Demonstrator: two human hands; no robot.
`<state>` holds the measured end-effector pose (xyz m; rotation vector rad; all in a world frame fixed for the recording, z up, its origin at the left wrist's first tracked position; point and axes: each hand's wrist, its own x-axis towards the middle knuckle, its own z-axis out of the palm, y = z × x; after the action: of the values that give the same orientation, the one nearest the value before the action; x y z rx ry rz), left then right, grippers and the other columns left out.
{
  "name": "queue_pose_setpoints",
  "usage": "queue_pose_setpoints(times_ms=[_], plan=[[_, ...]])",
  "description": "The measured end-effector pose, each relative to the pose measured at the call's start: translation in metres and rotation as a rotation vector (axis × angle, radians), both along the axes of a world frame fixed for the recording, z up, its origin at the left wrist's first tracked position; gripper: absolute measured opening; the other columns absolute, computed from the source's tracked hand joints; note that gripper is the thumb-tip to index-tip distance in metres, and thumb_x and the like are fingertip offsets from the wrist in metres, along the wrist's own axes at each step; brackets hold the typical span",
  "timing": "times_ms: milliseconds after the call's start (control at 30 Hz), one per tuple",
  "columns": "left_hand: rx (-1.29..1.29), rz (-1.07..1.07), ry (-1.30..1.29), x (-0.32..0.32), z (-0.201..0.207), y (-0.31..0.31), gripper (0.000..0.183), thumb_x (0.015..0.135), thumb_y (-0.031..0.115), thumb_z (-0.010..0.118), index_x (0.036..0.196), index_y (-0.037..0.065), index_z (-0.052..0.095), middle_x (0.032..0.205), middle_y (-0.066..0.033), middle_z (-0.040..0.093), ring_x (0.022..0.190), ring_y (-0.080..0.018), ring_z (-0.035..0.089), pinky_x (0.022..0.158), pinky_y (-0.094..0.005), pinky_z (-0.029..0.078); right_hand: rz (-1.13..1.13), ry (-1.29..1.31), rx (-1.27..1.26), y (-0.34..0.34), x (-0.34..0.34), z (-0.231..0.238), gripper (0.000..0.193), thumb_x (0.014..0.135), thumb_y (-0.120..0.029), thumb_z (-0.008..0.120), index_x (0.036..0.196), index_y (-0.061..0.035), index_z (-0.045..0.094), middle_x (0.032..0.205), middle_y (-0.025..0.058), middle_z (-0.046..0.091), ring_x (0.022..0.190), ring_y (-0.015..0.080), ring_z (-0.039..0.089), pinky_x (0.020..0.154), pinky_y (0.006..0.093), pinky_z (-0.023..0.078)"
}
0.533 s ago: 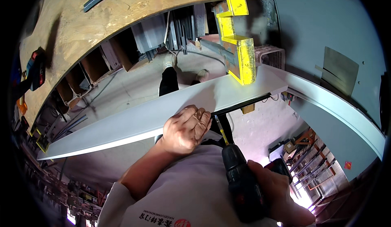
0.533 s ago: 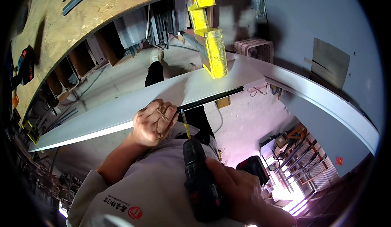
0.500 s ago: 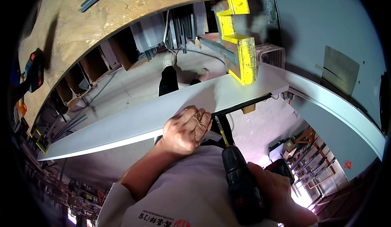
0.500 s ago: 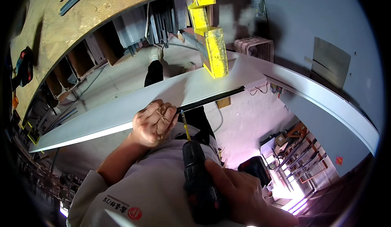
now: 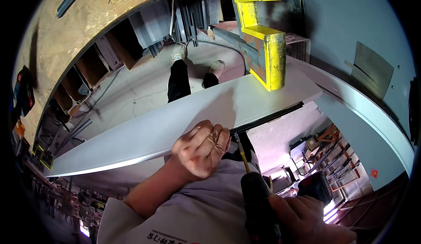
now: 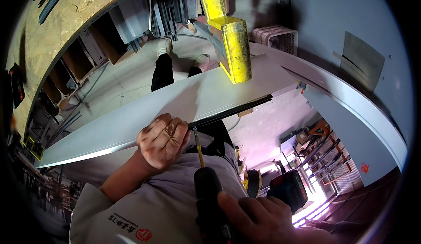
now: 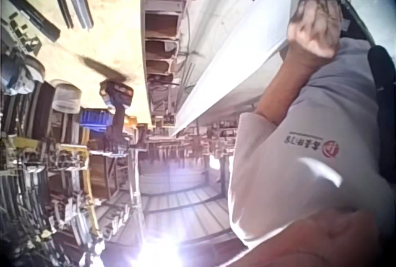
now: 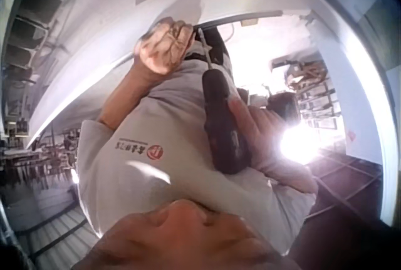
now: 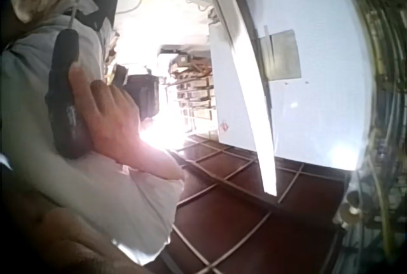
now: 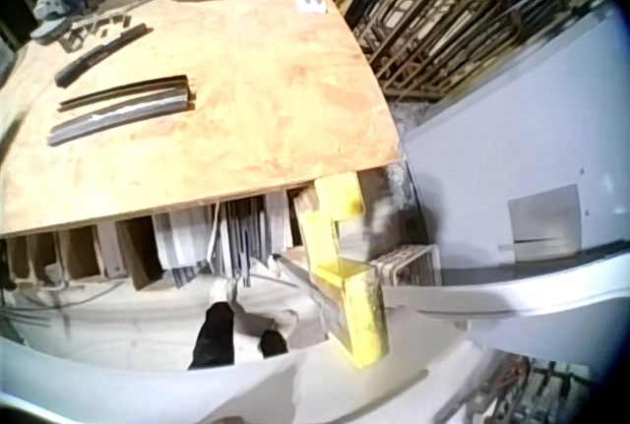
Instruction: The person assembles a metal frame by aligning a bracket with a long metal profile and driving screws into the pre-marked locations using a power drill.
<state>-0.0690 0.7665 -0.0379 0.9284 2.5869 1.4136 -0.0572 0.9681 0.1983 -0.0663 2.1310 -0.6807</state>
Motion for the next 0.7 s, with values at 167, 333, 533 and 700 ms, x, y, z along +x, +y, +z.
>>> queue_pose_setpoints(times_ms=[167, 333, 533, 700], plan=[[0.000, -0.010, -0.011, -0.001, 0.000, -0.001, 0.027, 0.069, -0.001, 0.080, 0.094, -0.004, 0.070, 0.086, -0.0134, 0.068, 0.077, -0.0269, 0.068, 0.065, -0.0347, 0.058, 0.020, -0.072, 0.005, 0.002, 0.011, 0.000, 0.065, 0.084, -0.011, 0.067, 0.147, -0.0009, 0.055, 0.082, 0.0071, 0.057, 0.064, 0.0219, 0.059, 0.057, 0.0368, 0.050], [-0.021, -0.020, 0.001, 0.000, 0.001, -0.001, 0.026, 0.070, 0.000, 0.079, 0.095, -0.004, 0.070, 0.086, -0.0132, 0.067, 0.076, -0.0269, 0.067, 0.063, -0.0342, 0.058, 0.010, -0.044, -0.016, 0.005, 0.017, 0.000, 0.071, 0.081, -0.010, 0.065, 0.151, -0.0022, 0.053, 0.079, 0.0064, 0.050, 0.064, 0.0209, 0.055, 0.055, 0.0356, 0.046], [-0.023, -0.019, 0.018, -0.003, 0.001, -0.001, 0.025, 0.071, 0.000, 0.079, 0.095, -0.005, 0.070, 0.086, -0.0136, 0.068, 0.075, -0.0270, 0.068, 0.062, -0.0342, 0.058, 0.040, -0.009, 0.006, -0.002, -0.005, -0.002, 0.062, 0.086, -0.008, 0.070, 0.146, -0.0003, 0.056, 0.085, 0.0079, 0.060, 0.068, 0.0223, 0.060, 0.058, 0.0362, 0.049], [-0.001, -0.035, -0.007, 0.000, -0.002, -0.001, 0.023, 0.075, 0.001, 0.079, 0.095, -0.007, 0.071, 0.085, -0.0159, 0.070, 0.073, -0.0282, 0.069, 0.061, -0.0344, 0.058, 0.036, -0.094, 0.010, -0.002, -0.032, -0.001, 0.063, 0.084, -0.012, 0.072, 0.145, -0.0032, 0.056, 0.094, 0.0103, 0.069, 0.071, 0.0267, 0.067, 0.060, 0.0413, 0.053]])
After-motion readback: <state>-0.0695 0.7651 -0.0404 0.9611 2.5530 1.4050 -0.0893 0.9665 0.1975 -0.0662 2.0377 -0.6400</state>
